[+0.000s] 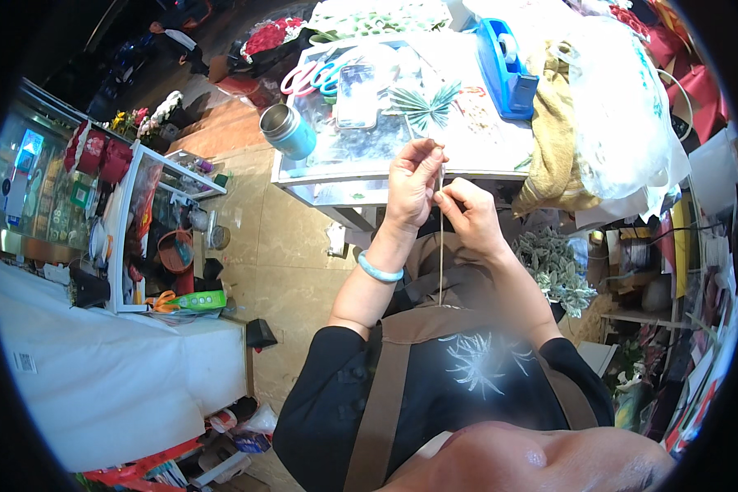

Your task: The person assembles small fan-shaped artificial foliage pieces by hand. They pick up each piece, wrap a thin wire around its base to secure it, and place the finished unit into a nearby container. The process repeats for several identical units.

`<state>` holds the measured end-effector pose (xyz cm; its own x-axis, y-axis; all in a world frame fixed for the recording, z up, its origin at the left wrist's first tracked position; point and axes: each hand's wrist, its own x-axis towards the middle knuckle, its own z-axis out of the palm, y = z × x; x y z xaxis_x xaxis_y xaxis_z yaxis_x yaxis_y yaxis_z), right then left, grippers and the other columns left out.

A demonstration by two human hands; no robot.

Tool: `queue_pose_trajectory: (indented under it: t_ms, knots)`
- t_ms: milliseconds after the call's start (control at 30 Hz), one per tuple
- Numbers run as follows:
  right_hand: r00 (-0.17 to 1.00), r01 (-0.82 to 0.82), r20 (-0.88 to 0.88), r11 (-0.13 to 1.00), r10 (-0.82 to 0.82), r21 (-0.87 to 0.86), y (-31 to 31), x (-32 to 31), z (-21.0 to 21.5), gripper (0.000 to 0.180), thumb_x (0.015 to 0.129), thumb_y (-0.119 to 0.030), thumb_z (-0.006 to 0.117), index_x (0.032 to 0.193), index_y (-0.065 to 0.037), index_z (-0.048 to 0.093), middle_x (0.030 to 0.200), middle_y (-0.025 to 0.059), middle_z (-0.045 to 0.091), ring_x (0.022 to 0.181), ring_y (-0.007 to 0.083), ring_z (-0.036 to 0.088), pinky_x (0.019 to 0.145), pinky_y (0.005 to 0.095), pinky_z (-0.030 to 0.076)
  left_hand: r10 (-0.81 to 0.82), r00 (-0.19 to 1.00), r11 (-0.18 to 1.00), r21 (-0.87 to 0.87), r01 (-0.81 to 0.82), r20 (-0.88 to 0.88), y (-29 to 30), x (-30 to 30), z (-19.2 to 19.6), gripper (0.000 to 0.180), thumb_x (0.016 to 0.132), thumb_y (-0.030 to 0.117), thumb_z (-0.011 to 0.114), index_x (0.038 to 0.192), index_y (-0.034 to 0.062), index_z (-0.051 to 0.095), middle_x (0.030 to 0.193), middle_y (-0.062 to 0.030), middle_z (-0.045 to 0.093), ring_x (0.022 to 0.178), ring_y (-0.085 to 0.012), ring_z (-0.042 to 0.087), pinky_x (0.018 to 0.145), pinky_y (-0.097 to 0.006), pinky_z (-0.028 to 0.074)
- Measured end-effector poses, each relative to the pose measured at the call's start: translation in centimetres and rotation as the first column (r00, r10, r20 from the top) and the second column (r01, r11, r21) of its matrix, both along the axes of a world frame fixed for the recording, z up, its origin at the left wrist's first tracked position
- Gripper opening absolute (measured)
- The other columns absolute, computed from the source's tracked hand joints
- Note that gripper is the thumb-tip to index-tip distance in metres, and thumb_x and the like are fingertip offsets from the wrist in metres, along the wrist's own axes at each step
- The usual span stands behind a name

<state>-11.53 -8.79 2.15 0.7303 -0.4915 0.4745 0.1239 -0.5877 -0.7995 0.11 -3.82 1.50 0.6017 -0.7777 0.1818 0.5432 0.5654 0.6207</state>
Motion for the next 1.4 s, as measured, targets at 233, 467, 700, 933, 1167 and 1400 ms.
queue_pose_trajectory:
  t_ms: [233, 467, 700, 933, 1167, 1400]
  knots:
    - [1.000, 0.003, -0.015, 0.999, -0.004, -0.043, 0.2, 0.1, 0.2, 0.009, 0.081, -0.008, 0.061, 0.081, 0.000, 0.058, 0.066, 0.0116, 0.051, 0.055, 0.0239, 0.051, 0.052, 0.0314, 0.041, -0.024, 0.999, 0.997, -0.077, 0.021, -0.043, 0.0, 0.6, 0.1, 0.015, 0.084, 0.001, 0.059, 0.098, 0.0046, 0.058, 0.091, -0.0048, 0.062, 0.080, -0.0124, 0.059, 0.074, -0.024, 0.047]
    - [0.999, -0.044, -0.011, 0.999, 0.044, -0.025, 0.5, 0.1, 0.7, 0.009, 0.084, -0.008, 0.057, 0.088, 0.000, 0.058, 0.072, 0.0127, 0.054, 0.061, 0.0255, 0.053, 0.057, 0.0309, 0.043, -0.084, 0.996, 0.993, -0.080, 0.083, -0.008, 0.4, 0.9, 0.4, 0.011, 0.086, 0.006, 0.059, 0.097, 0.0053, 0.058, 0.090, -0.0049, 0.063, 0.079, -0.0127, 0.060, 0.071, -0.024, 0.047]
    - [0.982, -0.170, -0.055, 0.970, 0.182, 0.172, -0.4, 0.0, 0.6, 0.014, 0.086, -0.009, 0.056, 0.094, 0.002, 0.058, 0.076, 0.0096, 0.056, 0.068, 0.0149, 0.052, 0.062, 0.0265, 0.043, 0.022, 0.997, 1.000, 0.005, -0.022, 0.081, 1.1, 0.7, 1.9, 0.013, 0.085, 0.008, 0.061, 0.095, 0.0009, 0.061, 0.089, -0.0063, 0.064, 0.074, -0.0118, 0.060, 0.066, -0.023, 0.048]
    - [0.978, -0.126, 0.209, 0.823, 0.010, 0.553, -2.8, 0.4, 3.7, 0.028, 0.086, -0.018, 0.062, 0.106, 0.001, 0.056, 0.084, -0.0011, 0.059, 0.072, 0.0059, 0.050, 0.064, 0.0194, 0.041, 0.195, 0.941, 0.977, 0.030, -0.212, 0.276, 1.3, -0.1, 2.5, 0.012, 0.085, 0.008, 0.061, 0.094, 0.0002, 0.062, 0.083, -0.0069, 0.064, 0.071, -0.0115, 0.058, 0.065, -0.023, 0.046]
    - [0.885, -0.191, 0.462, 0.859, -0.058, 0.476, -4.3, 1.1, 5.4, 0.011, 0.085, -0.011, 0.061, 0.088, 0.000, 0.062, 0.076, -0.0018, 0.058, 0.067, 0.0043, 0.048, 0.061, 0.0183, 0.039, 0.108, 0.891, 0.977, 0.118, -0.176, 0.441, 1.3, -2.1, 3.0, 0.016, 0.086, 0.012, 0.061, 0.095, -0.0015, 0.061, 0.084, -0.0080, 0.064, 0.073, -0.0121, 0.059, 0.068, -0.023, 0.046]
    - [0.900, -0.188, 0.428, 0.820, -0.076, 0.541, -3.4, 0.2, 4.3, 0.011, 0.084, -0.010, 0.063, 0.089, -0.001, 0.060, 0.079, -0.0023, 0.058, 0.066, 0.0041, 0.048, 0.060, 0.0178, 0.039, 0.217, 0.871, 0.975, -0.046, -0.219, 0.441, 1.0, -2.1, 4.2, 0.022, 0.086, 0.017, 0.061, 0.097, -0.0021, 0.060, 0.091, -0.0070, 0.064, 0.083, -0.0125, 0.058, 0.077, -0.025, 0.044]
